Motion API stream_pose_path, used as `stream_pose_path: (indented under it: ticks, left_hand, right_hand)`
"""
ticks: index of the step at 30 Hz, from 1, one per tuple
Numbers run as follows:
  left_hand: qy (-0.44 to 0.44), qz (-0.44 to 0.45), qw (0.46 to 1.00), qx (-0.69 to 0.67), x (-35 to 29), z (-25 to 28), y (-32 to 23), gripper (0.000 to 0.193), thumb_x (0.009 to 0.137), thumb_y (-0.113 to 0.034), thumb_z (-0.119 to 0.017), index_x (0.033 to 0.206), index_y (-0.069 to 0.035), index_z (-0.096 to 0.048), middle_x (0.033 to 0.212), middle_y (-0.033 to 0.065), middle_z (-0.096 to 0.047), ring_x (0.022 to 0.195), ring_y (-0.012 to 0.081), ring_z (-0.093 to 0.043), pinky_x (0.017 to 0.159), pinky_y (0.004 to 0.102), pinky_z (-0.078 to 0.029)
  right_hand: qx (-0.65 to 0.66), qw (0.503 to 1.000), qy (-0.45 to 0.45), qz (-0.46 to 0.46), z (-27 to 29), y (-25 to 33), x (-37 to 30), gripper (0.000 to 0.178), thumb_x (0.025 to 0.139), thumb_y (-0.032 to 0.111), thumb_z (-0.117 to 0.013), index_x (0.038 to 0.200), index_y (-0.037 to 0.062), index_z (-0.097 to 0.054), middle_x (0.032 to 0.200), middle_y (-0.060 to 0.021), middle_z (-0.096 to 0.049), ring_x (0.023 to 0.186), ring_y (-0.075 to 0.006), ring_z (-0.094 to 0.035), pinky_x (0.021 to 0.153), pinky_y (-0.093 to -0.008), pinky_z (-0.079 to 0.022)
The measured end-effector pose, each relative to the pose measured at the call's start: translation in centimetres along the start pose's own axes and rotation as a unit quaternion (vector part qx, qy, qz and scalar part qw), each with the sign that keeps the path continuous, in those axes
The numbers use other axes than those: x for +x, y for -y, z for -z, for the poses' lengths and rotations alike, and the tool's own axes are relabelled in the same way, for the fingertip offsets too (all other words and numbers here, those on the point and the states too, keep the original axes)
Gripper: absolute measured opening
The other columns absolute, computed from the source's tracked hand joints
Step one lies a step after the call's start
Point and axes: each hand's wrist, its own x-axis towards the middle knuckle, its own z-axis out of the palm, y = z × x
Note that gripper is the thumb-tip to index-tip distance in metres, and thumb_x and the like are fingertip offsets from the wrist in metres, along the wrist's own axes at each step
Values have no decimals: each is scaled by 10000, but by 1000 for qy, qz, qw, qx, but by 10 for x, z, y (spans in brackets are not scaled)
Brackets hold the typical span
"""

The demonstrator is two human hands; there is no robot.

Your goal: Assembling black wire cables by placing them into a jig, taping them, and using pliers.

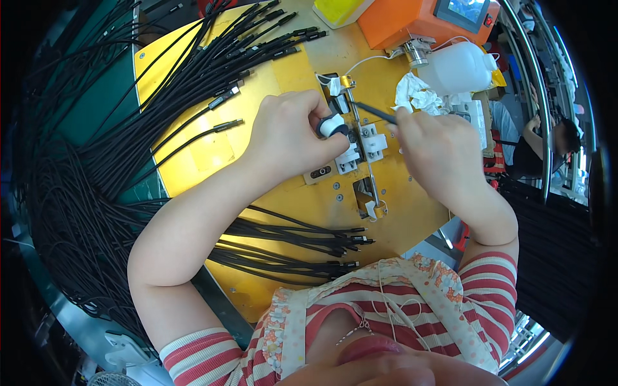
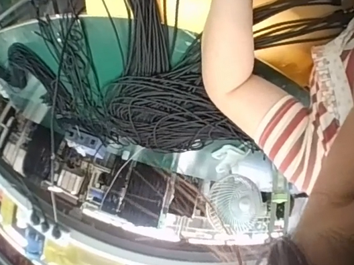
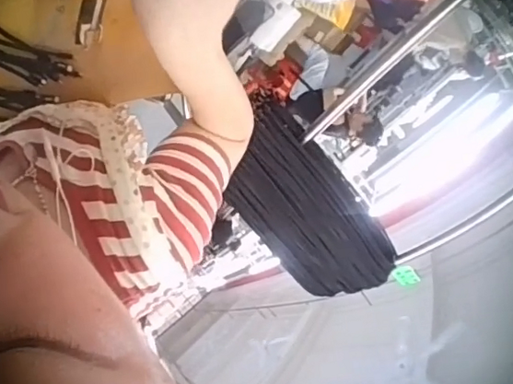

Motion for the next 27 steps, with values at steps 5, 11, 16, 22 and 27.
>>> stream_pose_path:
  ticks: [5, 11, 16, 22, 27]
  left_hand:
    - [-14, 19, 998, -54, -2, 4, 8, 264, 621, -230, -720, 692, -32, -560, 627, 86, -588, 572, 221, -584, 560, 314, -474]
    - [-53, 28, 992, -112, 3, -2, 21, 211, 662, -170, -693, 723, -25, -554, 612, 22, -541, 554, 92, -487, 519, 237, -398]
    - [-58, 27, 985, -161, 4, -1, 17, 123, 715, -67, -659, 740, -19, -547, 656, -6, -552, 599, 47, -477, 559, 197, -388]
    - [-79, -10, 996, -31, 13, 18, 25, 74, 764, -52, -627, 797, -4, -580, 708, 3, -569, 634, 61, -473, 612, 215, -404]
    - [-79, 7, 997, -11, 19, 30, 16, 117, 768, -55, -643, 860, 1, -597, 734, 5, -584, 638, 59, -475, 628, 211, -407]
  right_hand:
    - [59, 975, -128, -173, 19, -15, -38, 139, 852, 142, -649, 919, 23, -624, 656, -90, -575, 522, -225, -557, 471, -318, -407]
    - [227, 871, -140, -412, -20, -34, -112, 189, 880, 171, -651, 828, -10, -637, 555, -105, -513, 449, -150, -468, 428, -278, -336]
    - [406, 753, -125, -502, -59, -38, -152, 226, 931, 191, -579, 882, -24, -626, 555, -4, -455, 521, -56, -388, 477, -242, -310]
    - [537, 683, -134, -477, -101, -52, -169, 264, 948, 94, -477, 1181, -9, -545, 724, 21, -513, 645, -32, -415, 559, -195, -327]
    - [285, 868, -145, -379, -136, -81, -150, 368, 876, 32, -509, 1241, -16, -515, 1017, -172, -578, 907, -307, -582, 816, -388, -450]
